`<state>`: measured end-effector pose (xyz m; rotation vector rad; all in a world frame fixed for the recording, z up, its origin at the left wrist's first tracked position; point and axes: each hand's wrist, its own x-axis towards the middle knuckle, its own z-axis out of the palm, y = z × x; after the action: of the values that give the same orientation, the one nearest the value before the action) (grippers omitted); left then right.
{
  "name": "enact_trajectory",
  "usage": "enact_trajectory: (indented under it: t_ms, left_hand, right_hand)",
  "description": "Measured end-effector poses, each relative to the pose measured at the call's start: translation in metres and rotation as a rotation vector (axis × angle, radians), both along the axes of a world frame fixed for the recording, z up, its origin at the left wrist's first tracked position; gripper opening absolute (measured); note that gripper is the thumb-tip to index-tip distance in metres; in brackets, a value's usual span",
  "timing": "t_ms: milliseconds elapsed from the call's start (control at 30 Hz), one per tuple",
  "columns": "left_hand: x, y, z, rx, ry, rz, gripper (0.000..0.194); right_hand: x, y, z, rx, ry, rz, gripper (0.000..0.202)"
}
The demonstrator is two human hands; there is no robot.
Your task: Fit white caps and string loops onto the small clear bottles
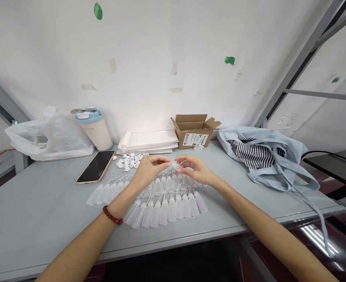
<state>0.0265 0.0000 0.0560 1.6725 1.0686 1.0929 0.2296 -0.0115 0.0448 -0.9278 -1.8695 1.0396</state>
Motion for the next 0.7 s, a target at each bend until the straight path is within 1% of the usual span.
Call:
enact_trajectory:
  t_ms: [167,267,500,600,700]
  left_hand:
    - [0.004,-0.006,0.003,0.012,0.008,-0.030,0.018]
    - [0.005,-0.007,0.003,0.060,0.013,-0.064,0.016]
    - [0.002,-0.008,0.004,0.168,0.095,-0.128,0.023]
    - [0.002,-0.010,0.003,0.253,0.159,-0.124,0.023]
    - [0.005,-0.013,0.000,0.414,0.224,-0.131,0.026]
  right_hand:
    - [-0.001,0.000,0.000,0.039,-0.044,-0.005,0.029]
    - [-0.003,-0.002,0.000,0.040,-0.054,-0.025,0.030]
    - [-0.007,-0.003,-0.002,0.076,-0.045,-0.026,0.027]
    - [-0.008,-0.003,-0.003,0.078,-0.030,-0.041,0.027]
    - [-0.009,-0.003,-0.003,0.037,0.028,-0.077,0.028]
